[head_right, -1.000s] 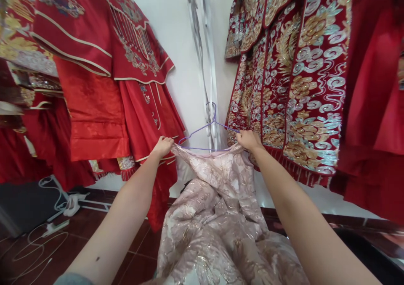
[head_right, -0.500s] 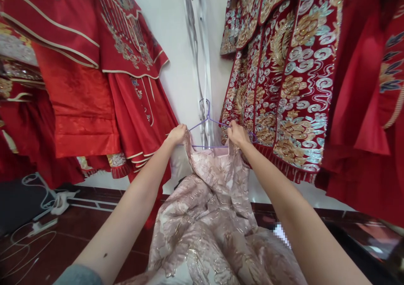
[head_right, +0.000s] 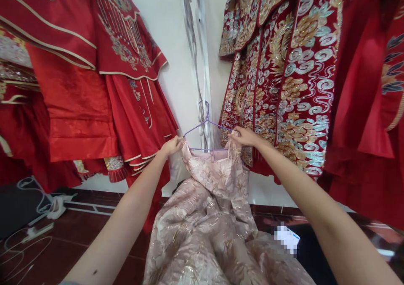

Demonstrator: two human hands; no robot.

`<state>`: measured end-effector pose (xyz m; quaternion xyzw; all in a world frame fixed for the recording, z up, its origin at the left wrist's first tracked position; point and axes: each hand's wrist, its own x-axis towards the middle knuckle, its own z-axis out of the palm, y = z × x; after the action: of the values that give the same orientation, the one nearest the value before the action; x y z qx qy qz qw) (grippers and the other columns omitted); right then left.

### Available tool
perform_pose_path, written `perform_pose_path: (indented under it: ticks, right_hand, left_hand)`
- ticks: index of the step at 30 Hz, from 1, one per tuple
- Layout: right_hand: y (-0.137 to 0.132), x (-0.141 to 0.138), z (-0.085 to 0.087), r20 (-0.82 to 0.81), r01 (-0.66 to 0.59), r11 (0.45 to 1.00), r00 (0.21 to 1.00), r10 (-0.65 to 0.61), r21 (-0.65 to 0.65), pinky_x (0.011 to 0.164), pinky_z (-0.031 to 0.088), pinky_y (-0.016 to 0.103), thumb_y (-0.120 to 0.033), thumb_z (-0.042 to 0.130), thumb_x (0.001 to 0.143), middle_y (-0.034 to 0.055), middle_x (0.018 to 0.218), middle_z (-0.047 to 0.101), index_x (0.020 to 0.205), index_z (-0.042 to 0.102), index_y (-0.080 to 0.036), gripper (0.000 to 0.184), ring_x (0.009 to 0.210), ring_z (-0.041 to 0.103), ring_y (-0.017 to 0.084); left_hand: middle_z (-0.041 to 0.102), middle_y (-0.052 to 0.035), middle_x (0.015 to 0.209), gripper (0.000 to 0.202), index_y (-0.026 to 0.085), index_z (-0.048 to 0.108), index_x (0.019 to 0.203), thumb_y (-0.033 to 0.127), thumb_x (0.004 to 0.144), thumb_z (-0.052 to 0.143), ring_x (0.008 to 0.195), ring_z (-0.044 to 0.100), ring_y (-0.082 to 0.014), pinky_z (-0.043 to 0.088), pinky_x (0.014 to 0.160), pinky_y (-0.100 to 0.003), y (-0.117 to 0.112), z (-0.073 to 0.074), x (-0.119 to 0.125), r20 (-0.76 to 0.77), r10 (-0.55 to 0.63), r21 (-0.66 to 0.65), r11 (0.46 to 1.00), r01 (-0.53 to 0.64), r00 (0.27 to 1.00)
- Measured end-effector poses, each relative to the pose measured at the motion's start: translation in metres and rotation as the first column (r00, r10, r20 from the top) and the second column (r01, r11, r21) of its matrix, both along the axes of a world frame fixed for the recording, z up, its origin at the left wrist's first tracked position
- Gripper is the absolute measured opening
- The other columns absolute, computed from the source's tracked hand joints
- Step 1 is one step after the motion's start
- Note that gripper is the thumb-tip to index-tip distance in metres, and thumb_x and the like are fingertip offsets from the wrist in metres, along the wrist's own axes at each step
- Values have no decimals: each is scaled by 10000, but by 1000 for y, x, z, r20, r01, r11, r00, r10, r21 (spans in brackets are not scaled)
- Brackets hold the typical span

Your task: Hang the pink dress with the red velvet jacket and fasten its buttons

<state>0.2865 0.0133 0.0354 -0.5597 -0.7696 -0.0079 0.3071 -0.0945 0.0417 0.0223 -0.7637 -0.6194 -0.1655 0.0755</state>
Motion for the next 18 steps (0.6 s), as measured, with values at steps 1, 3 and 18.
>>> perform_pose_path:
  ticks: [1, 3, 18]
  right_hand:
    - [0, 11, -2, -101, -12, 996, 995, 3, -86, 789, 477, 310, -551, 528, 811, 86, 866, 689, 910, 624, -166, 409, 836, 634, 233]
    - [-1, 30, -11, -396, -88, 962, 918, -22, -258, 786, 495, 313, -611, 433, 854, 128, 885, 697, 871, 627, -155, 496, 851, 651, 242]
    - [14, 43, -153, -780, -299, 807, 556, -287, -510, 906, 518, 294, -442, 441, 915, 124, 1053, 690, 906, 653, -194, 326, 949, 667, 171]
  left_hand:
    - [631, -163, 1181, 416, 172, 449, 1183, 478, 932, 321, 1072, 616, -264, 465, 840, -334, 0, -6, -5, 23, 23, -15, 1000, -23, 999]
    - [640, -180, 1165, 443, 160, 433, 1199, 471, 952, 236, 1060, 627, -277, 475, 817, -349, -1, -24, -15, 70, 72, -44, 997, -69, 995]
    - [630, -80, 1235, 517, 206, 482, 1268, 284, 980, 60, 1149, 577, -154, 452, 915, -267, 28, -63, -32, 417, 174, 26, 979, -203, 892]
